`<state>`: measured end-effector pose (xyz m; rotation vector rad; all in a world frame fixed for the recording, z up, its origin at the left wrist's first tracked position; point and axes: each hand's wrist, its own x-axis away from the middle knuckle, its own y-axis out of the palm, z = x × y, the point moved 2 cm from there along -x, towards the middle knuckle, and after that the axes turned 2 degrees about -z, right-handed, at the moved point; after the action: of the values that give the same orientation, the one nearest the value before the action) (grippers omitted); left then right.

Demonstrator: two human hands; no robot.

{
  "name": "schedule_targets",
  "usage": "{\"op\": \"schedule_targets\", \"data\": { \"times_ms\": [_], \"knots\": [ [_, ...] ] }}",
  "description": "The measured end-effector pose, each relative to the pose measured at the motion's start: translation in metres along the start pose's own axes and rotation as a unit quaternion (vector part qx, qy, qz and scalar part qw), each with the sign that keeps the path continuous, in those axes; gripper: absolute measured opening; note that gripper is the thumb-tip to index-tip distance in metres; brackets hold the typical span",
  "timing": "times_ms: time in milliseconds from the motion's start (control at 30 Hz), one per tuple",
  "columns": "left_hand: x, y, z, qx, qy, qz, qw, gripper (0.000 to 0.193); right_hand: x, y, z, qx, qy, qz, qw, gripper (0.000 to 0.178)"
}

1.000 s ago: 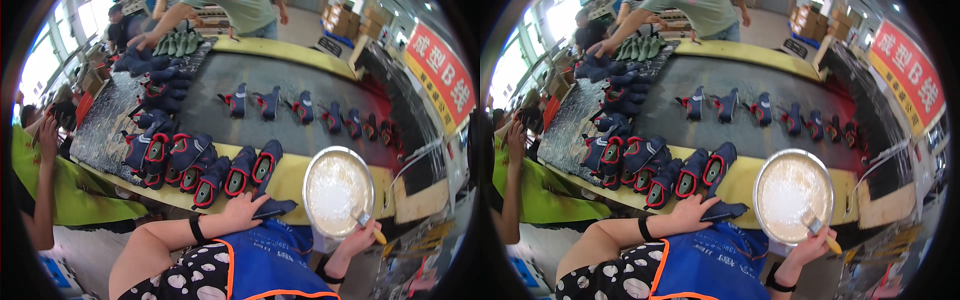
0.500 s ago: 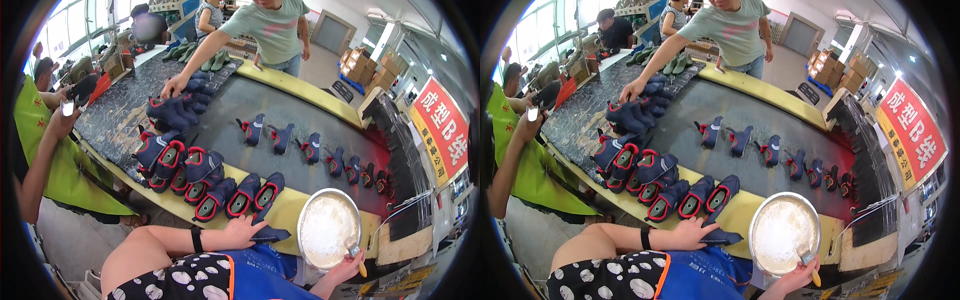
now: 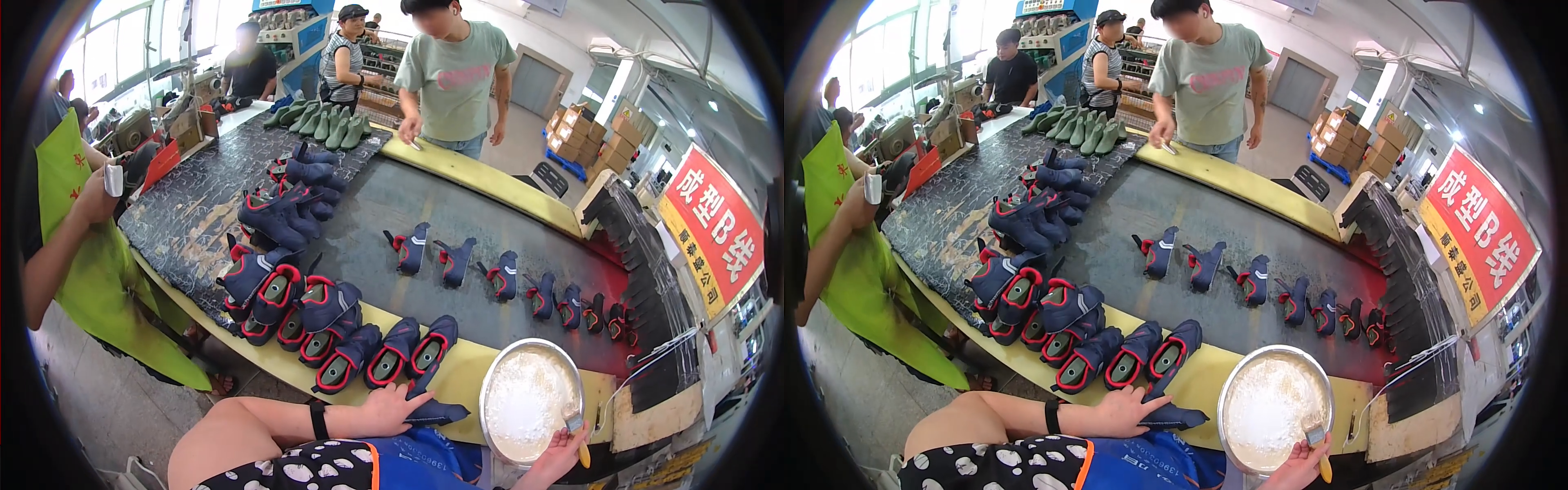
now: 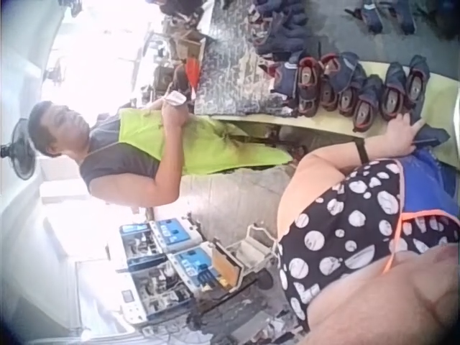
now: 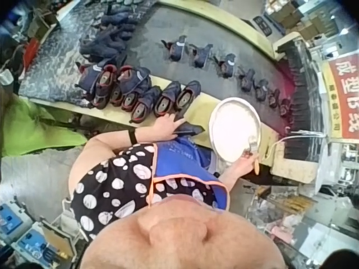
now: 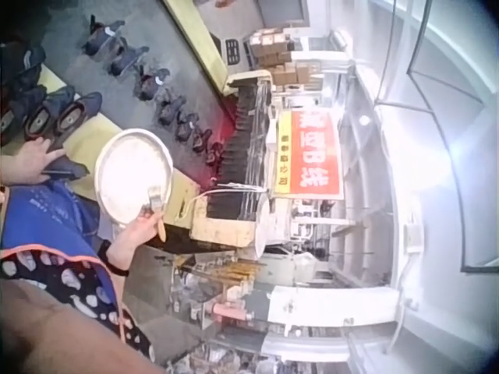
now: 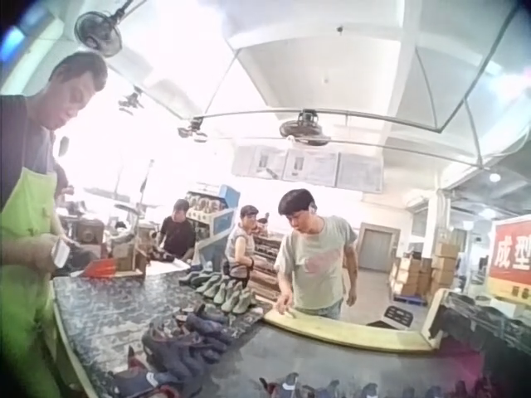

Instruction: Apply glue to the bottom of shoe soles using a brush.

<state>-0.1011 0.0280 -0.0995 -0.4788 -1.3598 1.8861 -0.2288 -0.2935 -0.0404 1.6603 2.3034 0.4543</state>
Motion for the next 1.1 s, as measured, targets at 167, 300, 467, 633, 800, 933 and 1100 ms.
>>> {"op": "schedule_targets", "data": {
  "times_ms": [167, 300, 467, 633, 800, 933, 1100],
  "knots": [
    [-0.001, 0.001, -0.001, 0.01, -0.005, -0.004, 1.0, 0.088, -0.006, -0.008, 0.006, -0.021, 0.003, 0.001, 1.0, 0.036],
    [-0.002, 0.004, -0.002, 0.001, -0.002, 0.022, 1.0, 0.087, -0.012, -0.021, 0.015, -0.024, 0.007, -0.022, 0.999, 0.03],
    [-0.002, 0.004, -0.003, -0.001, 0.004, 0.029, 1.0, 0.087, -0.008, -0.02, 0.015, -0.028, 0.014, -0.056, 0.998, 0.025],
    [-0.005, -0.001, -0.001, -0.001, 0.003, 0.014, 1.0, 0.086, -0.004, -0.015, 0.012, -0.022, 0.016, -0.035, 0.999, 0.026],
    [-0.003, -0.002, 0.001, 0.016, -0.025, -0.016, 0.999, 0.086, 0.003, -0.013, 0.006, -0.016, 0.04, -0.041, 0.998, 0.022],
    [0.004, 0.0, 0.002, 0.004, -0.003, 0.01, 1.0, 0.086, 0.014, -0.021, -0.001, 0.0, 0.035, -0.05, 0.998, 0.022],
    [-0.014, -0.037, -0.008, 0.215, -0.032, -0.161, 0.963, 0.086, 0.009, -0.036, 0.002, -0.002, 0.042, -0.052, 0.998, 0.021]
  ]
}}
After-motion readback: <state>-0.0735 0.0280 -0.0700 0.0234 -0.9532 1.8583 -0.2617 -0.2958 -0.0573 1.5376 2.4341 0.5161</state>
